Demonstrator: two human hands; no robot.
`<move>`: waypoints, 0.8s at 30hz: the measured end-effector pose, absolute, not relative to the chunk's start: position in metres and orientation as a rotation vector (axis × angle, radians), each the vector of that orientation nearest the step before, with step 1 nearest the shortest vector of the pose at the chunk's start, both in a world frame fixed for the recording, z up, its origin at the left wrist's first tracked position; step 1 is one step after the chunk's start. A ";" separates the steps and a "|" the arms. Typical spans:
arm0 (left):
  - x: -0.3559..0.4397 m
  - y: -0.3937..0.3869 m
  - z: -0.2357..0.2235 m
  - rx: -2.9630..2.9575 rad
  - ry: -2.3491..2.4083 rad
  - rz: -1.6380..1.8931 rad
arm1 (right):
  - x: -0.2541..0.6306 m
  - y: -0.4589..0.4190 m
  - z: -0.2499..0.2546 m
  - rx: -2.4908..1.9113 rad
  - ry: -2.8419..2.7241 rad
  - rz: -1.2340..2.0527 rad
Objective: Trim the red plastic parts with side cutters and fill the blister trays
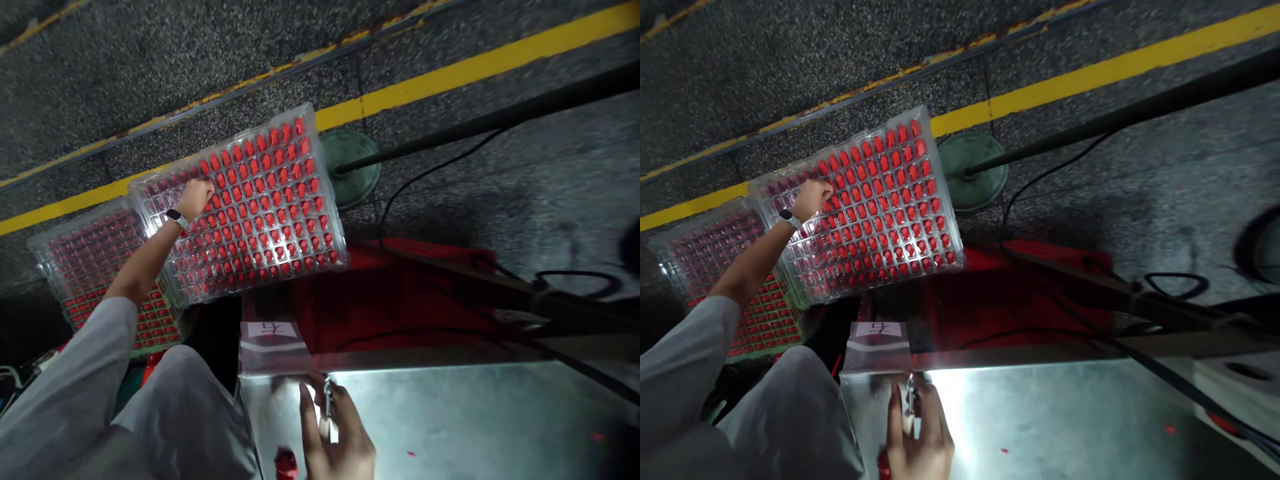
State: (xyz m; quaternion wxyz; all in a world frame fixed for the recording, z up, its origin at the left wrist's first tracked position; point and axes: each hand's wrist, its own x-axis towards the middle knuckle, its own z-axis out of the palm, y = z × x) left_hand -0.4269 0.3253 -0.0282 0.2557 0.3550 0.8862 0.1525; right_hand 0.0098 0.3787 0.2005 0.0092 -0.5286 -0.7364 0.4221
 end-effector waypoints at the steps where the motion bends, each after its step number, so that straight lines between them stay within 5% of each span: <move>1: -0.429 0.325 -0.026 0.968 2.427 0.423 | 0.011 0.379 0.201 -1.653 -2.300 1.312; 11: -0.522 0.335 0.019 0.745 2.794 0.653 | 0.037 0.383 0.208 -1.631 -2.342 1.252; 17: -0.322 0.326 0.137 1.650 2.242 0.893 | 0.050 0.384 0.223 -1.947 -2.061 1.144; 20: -0.206 0.306 0.199 2.106 1.383 0.732 | 0.070 0.374 0.229 -2.138 -1.976 1.046; 24: -0.103 0.275 0.209 2.183 1.088 0.542 | 0.102 0.344 0.232 -2.271 -1.892 1.072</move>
